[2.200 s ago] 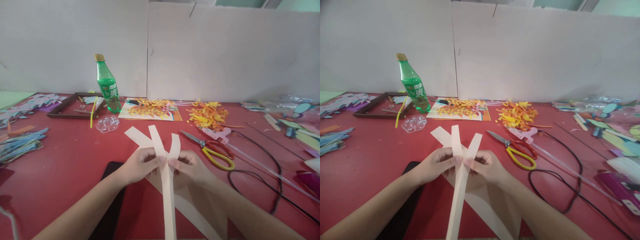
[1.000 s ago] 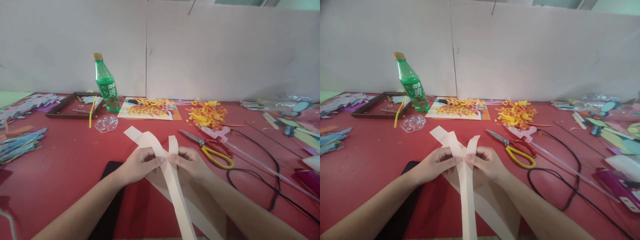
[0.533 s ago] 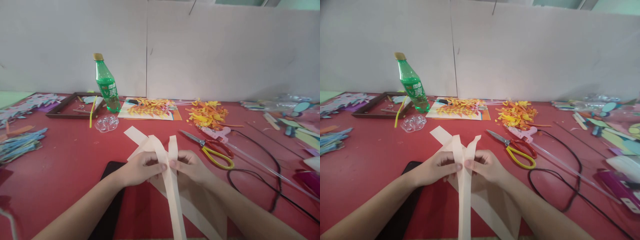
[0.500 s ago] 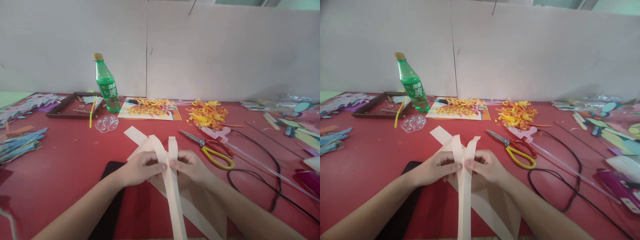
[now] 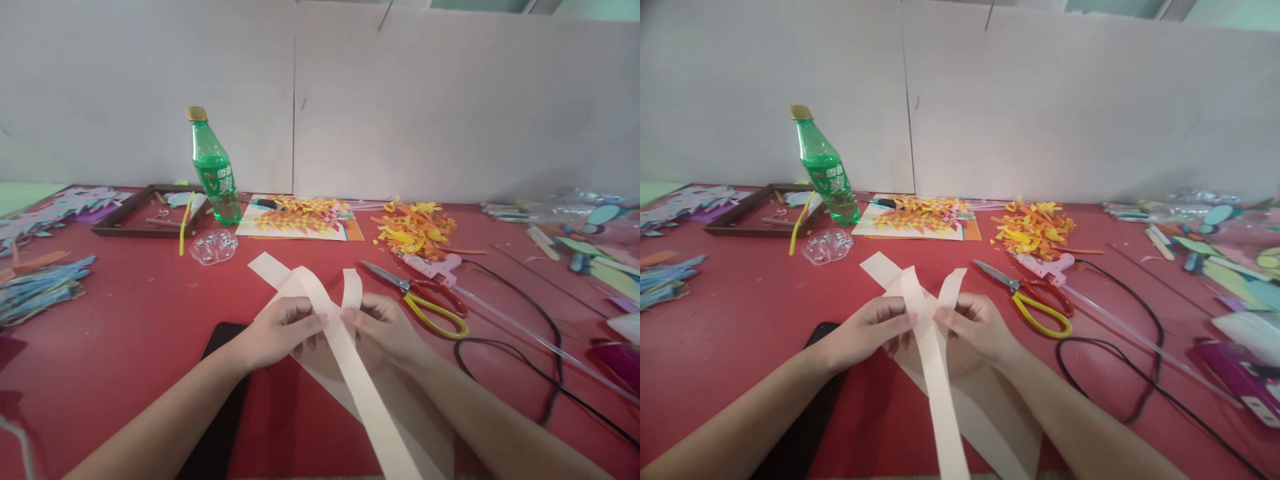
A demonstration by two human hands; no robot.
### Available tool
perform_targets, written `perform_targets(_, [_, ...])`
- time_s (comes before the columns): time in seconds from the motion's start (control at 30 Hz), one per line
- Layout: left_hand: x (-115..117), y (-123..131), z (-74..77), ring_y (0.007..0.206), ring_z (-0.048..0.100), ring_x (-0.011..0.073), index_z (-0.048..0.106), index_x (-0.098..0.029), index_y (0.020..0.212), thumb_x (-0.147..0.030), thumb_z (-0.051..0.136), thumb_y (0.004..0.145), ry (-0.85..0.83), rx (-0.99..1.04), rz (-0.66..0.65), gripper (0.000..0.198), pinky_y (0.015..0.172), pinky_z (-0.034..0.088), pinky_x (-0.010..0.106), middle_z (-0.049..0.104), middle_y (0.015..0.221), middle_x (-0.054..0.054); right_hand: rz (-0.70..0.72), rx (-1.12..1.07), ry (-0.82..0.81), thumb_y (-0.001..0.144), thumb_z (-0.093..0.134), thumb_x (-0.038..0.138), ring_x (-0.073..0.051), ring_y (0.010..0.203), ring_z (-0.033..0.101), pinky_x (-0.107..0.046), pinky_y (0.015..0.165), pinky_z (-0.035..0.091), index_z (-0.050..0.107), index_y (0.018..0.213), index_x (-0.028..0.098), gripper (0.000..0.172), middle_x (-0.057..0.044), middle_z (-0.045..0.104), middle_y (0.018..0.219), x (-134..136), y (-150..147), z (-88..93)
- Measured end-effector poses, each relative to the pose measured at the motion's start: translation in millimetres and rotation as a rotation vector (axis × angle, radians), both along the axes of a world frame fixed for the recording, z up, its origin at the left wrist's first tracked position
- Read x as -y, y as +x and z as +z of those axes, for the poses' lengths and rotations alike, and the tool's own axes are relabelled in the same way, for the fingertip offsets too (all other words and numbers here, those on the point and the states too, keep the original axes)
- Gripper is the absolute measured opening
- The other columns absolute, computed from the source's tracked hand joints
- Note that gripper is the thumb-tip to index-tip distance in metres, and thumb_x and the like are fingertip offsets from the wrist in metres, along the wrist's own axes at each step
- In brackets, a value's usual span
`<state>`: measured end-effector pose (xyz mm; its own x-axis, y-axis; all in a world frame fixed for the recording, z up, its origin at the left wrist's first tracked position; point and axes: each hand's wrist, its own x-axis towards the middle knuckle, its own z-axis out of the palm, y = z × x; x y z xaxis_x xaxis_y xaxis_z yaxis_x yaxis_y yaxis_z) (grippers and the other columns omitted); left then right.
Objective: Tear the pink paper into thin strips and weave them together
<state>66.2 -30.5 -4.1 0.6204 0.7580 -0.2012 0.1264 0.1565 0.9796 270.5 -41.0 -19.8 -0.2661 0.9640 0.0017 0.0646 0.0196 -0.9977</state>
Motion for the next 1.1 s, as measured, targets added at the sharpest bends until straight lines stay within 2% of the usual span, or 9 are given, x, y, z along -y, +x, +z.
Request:
perform_targets(0.07, [0.5,-0.3,1.7,0.057,0.052,0.0078,0.064,-0.013,0.081,-0.046,0.048,0.089,-0.002,0.032,-0.053,0.038,0.052,0.043,0.019,0.06,0.069,0.001,-0.023,-0.014,-0.011,0.077,0.067,0.043,-0.01,0.051,0.051,-0.023,0.049,0.042,0.06,0.064,0.016,0.031,0.001,0.057,0.058,0.0,0.3,-1.0])
perform_targets(0.13, [1.4,0.0,2.9,0.06,0.053,0.0081,0.067,-0.014,0.09,-0.046,0.049,0.089,0.001,0.022,-0.143,0.037,0.054,0.043,0.019,0.062,0.075,0.002,-0.027,-0.038,-0.023,0.077,0.067,0.042,-0.01,0.052,0.05,-0.023,0.05,0.042,0.061,0.065,0.015,0.03,0.001,0.056,0.057,0.6,1.0,-3.1])
perform_targets(0.23, [2.8,1.2,3.4,0.065,0.055,0.0088,0.068,-0.014,0.095,-0.043,0.054,0.087,-0.002,0.004,-0.197,0.033,0.056,0.043,0.018,0.064,0.08,0.004,0.043,-0.092,-0.058,0.078,0.068,0.041,-0.01,0.052,0.05,-0.023,0.051,0.041,0.064,0.068,0.014,0.028,0.001,0.056,0.057,2.1,1.4,-5.9])
perform_targets(0.33, [2.8,1.7,2.8,0.062,0.054,0.0084,0.068,-0.012,0.091,-0.039,0.055,0.087,0.038,-0.025,-0.154,0.03,0.055,0.042,0.018,0.063,0.075,0.003,0.167,-0.171,-0.11,0.079,0.067,0.042,-0.009,0.051,0.049,-0.023,0.05,0.04,0.066,0.072,0.014,0.029,0.0,0.058,0.058,3.2,0.3,-6.6])
perform_targets(0.4, [2.2,1.4,2.4,0.061,0.052,0.0079,0.068,-0.012,0.089,-0.037,0.055,0.088,0.065,-0.025,-0.126,0.028,0.055,0.04,0.018,0.062,0.073,0.002,0.2,-0.195,-0.122,0.078,0.068,0.041,-0.008,0.049,0.048,-0.022,0.049,0.04,0.067,0.073,0.013,0.029,0.0,0.059,0.059,3.1,-0.5,-6.4])
perform_targets(0.63, [1.7,0.2,0.1,0.056,0.048,0.0069,0.064,-0.013,0.082,-0.039,0.056,0.086,0.079,-0.05,-0.031,0.027,0.051,0.037,0.018,0.058,0.068,0.0,0.081,-0.089,-0.086,0.075,0.071,0.042,-0.009,0.05,0.052,-0.023,0.049,0.042,0.064,0.069,0.014,0.029,0.001,0.059,0.057,1.0,1.0,-5.5])
perform_targets(0.87, [1.6,1.1,-0.1,0.055,0.046,0.0071,0.062,-0.014,0.077,-0.037,0.056,0.085,0.077,-0.051,0.007,0.025,0.051,0.037,0.018,0.055,0.064,-0.002,0.046,-0.021,-0.055,0.077,0.068,0.044,-0.011,0.053,0.054,-0.024,0.051,0.043,0.063,0.071,0.015,0.03,0.001,0.058,0.058,1.0,1.8,-7.2])
perform_targets(1.1, [0.9,1.3,1.6,0.057,0.048,0.0077,0.063,-0.014,0.081,-0.036,0.053,0.087,0.058,-0.047,0.044,0.024,0.051,0.039,0.018,0.056,0.068,-0.001,-0.001,-0.13,-0.067,0.076,0.069,0.041,-0.008,0.047,0.047,-0.022,0.047,0.038,0.059,0.062,0.016,0.031,0.003,0.054,0.054,0.4,-2.1,-2.4])
